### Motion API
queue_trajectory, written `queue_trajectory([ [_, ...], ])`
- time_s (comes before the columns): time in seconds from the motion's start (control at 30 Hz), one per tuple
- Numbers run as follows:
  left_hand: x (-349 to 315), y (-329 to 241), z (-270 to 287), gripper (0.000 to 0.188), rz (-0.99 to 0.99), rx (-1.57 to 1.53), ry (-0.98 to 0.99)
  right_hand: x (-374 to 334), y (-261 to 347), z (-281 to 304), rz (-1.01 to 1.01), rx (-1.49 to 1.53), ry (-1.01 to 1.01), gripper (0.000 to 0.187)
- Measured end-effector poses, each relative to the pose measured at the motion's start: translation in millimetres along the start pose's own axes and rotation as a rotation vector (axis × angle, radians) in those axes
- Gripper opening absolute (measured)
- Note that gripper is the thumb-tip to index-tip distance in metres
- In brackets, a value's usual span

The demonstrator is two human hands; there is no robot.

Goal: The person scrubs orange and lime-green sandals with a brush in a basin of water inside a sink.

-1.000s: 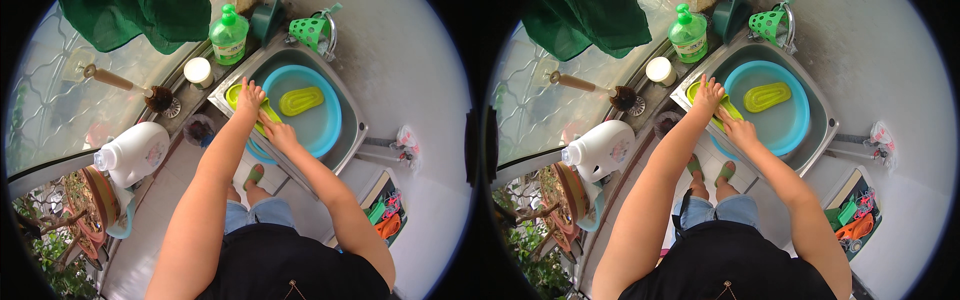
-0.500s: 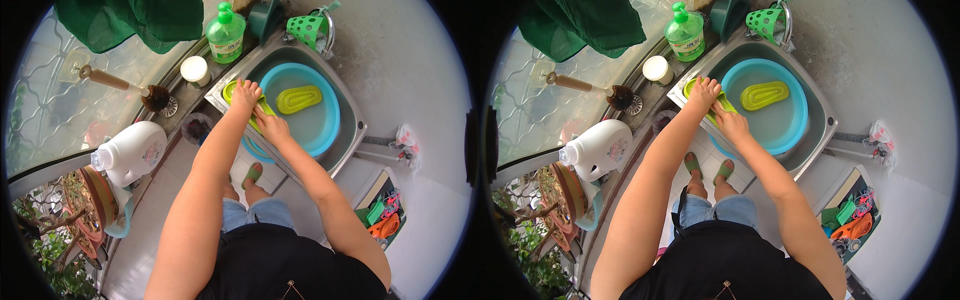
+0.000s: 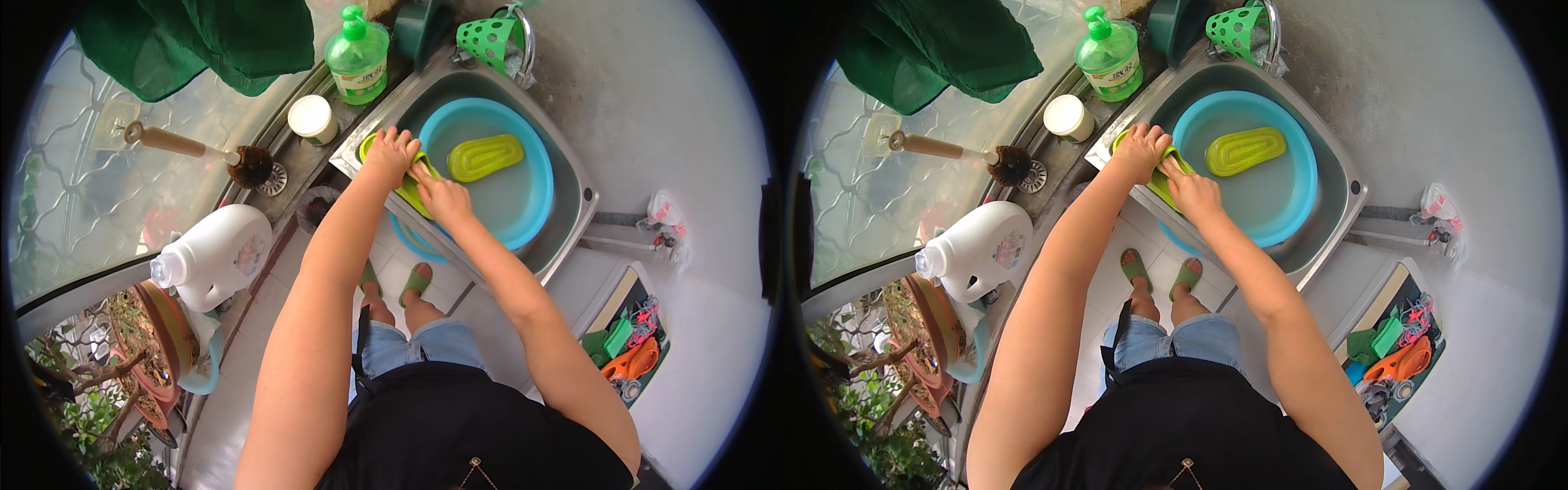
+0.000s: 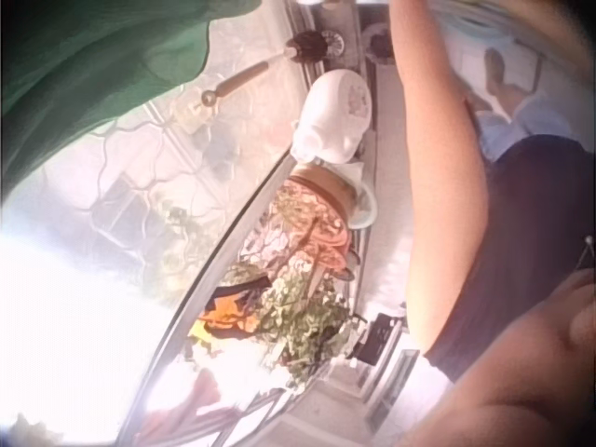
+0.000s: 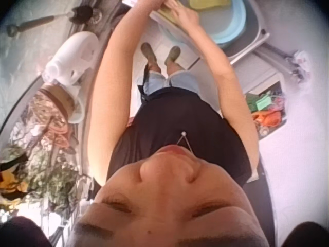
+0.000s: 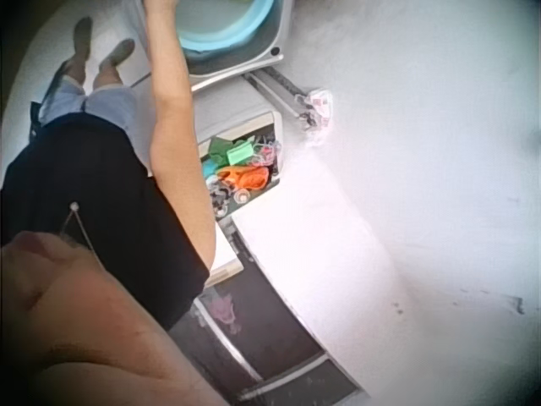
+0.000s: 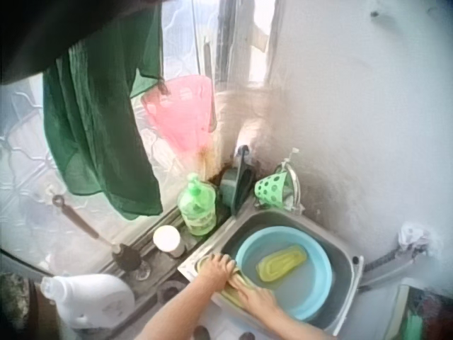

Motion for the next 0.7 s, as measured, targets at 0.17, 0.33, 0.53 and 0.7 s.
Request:
queue_trajectory([
  [0.17,-11.4,1.9,2.5,0.072,0.018,0.062,0.019,-104.8,-64.6,35.3,-0.052,0.038,0.095,0.048],
  [0.33,-0.4,-3.7,2.5,0.073,0.037,0.057,0.038,-58.5,-28.2,14.8,-0.073,-0.002,0.03,0.048],
  [0.53,-6.7,3.9,-4.1,0.076,0.038,0.007,0.019,-65.4,-19.9,3.2,-0.03,0.055,0.115,0.047],
  [0.7,-6.8,2.3,-4.1,0.078,0.042,0.036,0.032,-118.7,-60.6,35.9,-0.111,0.078,0.162,0.045],
])
Point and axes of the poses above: each hand's wrist, its own x-axis towards the middle knuckle, its own z-axis out of the back of the hand, y = z × x, the point moved 8 cm from there along x, towards the middle knuckle, and after that the axes turned 6 degrees about -z, right-handed, at the moved point
